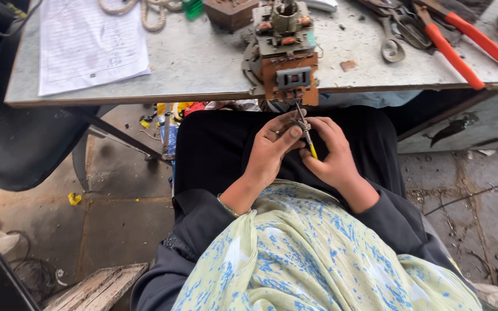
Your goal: The person disassembles an electronic component by removing wires and small parts using pliers and a screwdriver at a cluttered workbench.
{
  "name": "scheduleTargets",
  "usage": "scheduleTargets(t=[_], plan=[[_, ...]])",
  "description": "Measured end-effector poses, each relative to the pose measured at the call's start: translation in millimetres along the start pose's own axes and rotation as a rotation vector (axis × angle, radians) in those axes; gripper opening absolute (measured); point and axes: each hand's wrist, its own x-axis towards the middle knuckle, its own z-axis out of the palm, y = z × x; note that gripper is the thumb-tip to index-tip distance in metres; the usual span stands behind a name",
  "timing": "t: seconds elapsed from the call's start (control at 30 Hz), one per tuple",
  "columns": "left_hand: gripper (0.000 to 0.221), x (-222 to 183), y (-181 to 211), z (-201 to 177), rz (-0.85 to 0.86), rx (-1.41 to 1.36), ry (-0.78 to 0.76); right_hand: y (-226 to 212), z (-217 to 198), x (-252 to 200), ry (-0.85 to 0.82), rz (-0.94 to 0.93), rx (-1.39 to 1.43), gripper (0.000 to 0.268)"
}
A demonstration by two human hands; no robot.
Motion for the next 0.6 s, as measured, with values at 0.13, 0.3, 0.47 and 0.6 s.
scheduleTargets(t=[0.13,0.3,0.47,0.6], plan=[[0.030,3.7,-5.8,-6.5,0.018,-0.019,0.047,0.3,-2.3,-1.0,-0.003,0.003,-0.054,0.060],[0.027,4.2,-8.8,-11.5,0.052,-0.017,0.120,2.4,-4.4,-2.5,0.020,0.025,-0.067,0.058],[0.026,6.7,-2.0,-11.2,0.074,0.073,0.154,6.5,-3.0,-2.7,-0.001,0.059,-0.120,0.059],[0.026,9.8,-9.0,-21.5,0.082,0.105,0.161,8.3,-3.6,-2.4,-0.023,0.079,-0.141,0.060]])
